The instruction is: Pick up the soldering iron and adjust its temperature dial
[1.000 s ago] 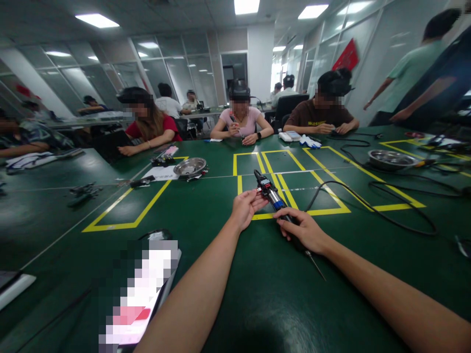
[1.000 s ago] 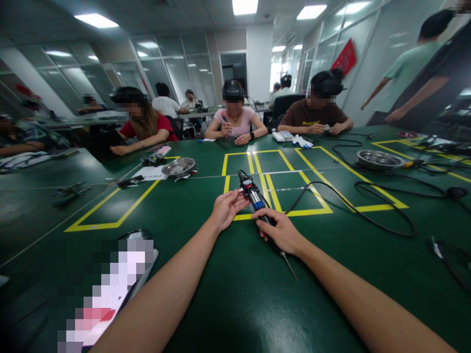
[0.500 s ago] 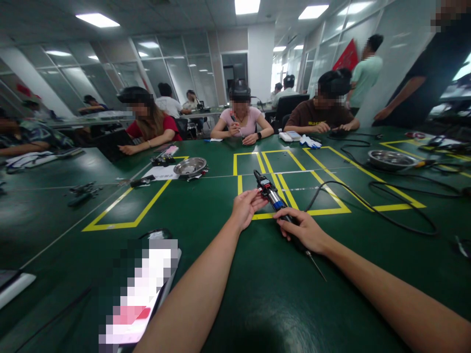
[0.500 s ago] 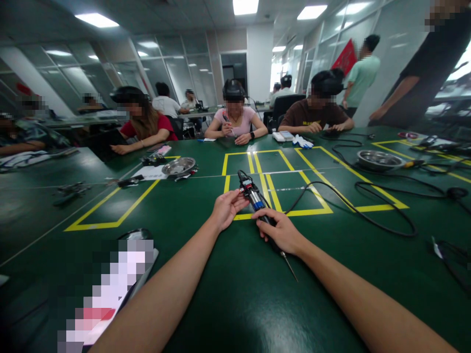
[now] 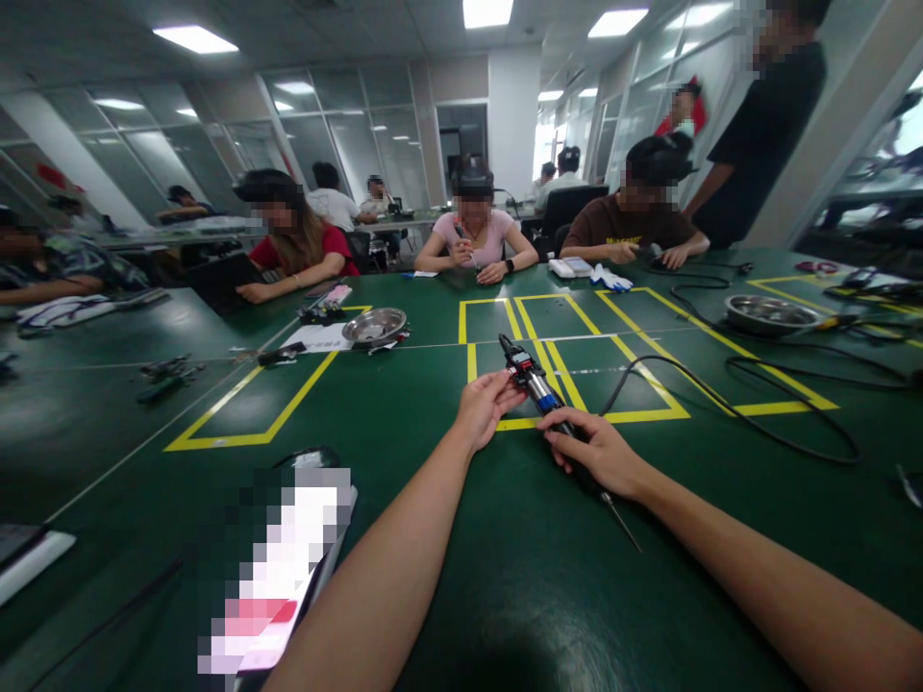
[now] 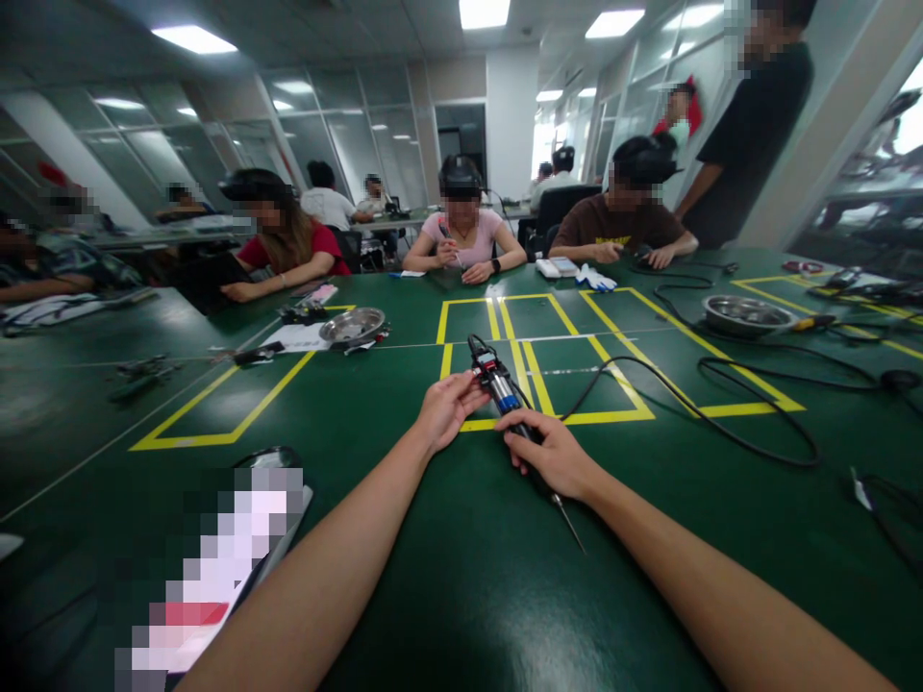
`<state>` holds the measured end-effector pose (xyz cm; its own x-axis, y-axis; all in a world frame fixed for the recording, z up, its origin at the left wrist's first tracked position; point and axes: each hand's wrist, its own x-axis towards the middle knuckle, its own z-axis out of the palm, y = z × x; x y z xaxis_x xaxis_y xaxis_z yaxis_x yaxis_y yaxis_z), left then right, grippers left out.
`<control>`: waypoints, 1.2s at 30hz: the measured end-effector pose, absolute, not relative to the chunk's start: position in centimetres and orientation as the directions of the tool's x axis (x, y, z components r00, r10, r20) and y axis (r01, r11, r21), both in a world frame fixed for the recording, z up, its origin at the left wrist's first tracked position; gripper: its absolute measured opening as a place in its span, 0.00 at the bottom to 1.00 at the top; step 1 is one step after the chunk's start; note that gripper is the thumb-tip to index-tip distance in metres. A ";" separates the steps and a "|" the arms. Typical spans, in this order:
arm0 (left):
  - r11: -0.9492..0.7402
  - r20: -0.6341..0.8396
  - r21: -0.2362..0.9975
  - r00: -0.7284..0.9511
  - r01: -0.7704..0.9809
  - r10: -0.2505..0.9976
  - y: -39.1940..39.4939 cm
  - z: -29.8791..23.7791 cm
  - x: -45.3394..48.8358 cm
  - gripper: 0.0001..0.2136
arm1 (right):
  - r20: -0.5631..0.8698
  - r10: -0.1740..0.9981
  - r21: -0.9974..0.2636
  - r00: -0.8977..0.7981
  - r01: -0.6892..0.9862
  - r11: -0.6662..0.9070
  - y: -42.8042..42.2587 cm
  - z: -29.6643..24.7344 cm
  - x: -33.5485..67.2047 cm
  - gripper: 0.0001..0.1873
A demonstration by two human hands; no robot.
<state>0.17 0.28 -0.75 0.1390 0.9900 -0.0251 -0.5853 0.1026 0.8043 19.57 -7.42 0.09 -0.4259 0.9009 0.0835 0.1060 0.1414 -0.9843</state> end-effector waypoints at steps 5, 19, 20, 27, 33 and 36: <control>0.152 -0.010 0.788 0.235 -0.596 0.972 0.1 -0.8 0.0 0.08 | 0.067 0.893 -0.987 -0.445 0.099 0.123 -7.5 0.2 19.6 0.18; 0.161 -0.028 0.759 0.215 -0.631 0.976 0.3 -0.7 -0.4 0.09 | 0.030 0.830 -0.978 -0.558 0.155 0.139 -7.8 1.6 19.9 0.29; 0.158 -0.028 0.756 0.210 -0.635 0.977 0.3 -0.7 -0.5 0.09 | 0.039 0.829 -0.966 -0.558 0.193 0.175 -7.9 1.7 20.0 0.31; 0.157 -0.023 0.764 0.217 -0.625 0.976 0.3 -0.5 -0.5 0.11 | 0.129 0.871 -0.884 -0.475 0.343 0.318 -8.4 1.9 19.6 0.31; 0.161 -0.020 0.774 0.230 -0.612 0.973 0.3 -0.4 -0.6 0.12 | 0.125 0.878 -0.879 -0.463 0.358 0.314 -8.2 1.7 19.5 0.29; 0.151 -0.018 0.768 0.214 -0.623 0.977 0.2 -0.4 -0.5 0.10 | 0.231 0.863 -0.751 -0.449 0.482 0.452 -8.2 1.9 19.3 0.26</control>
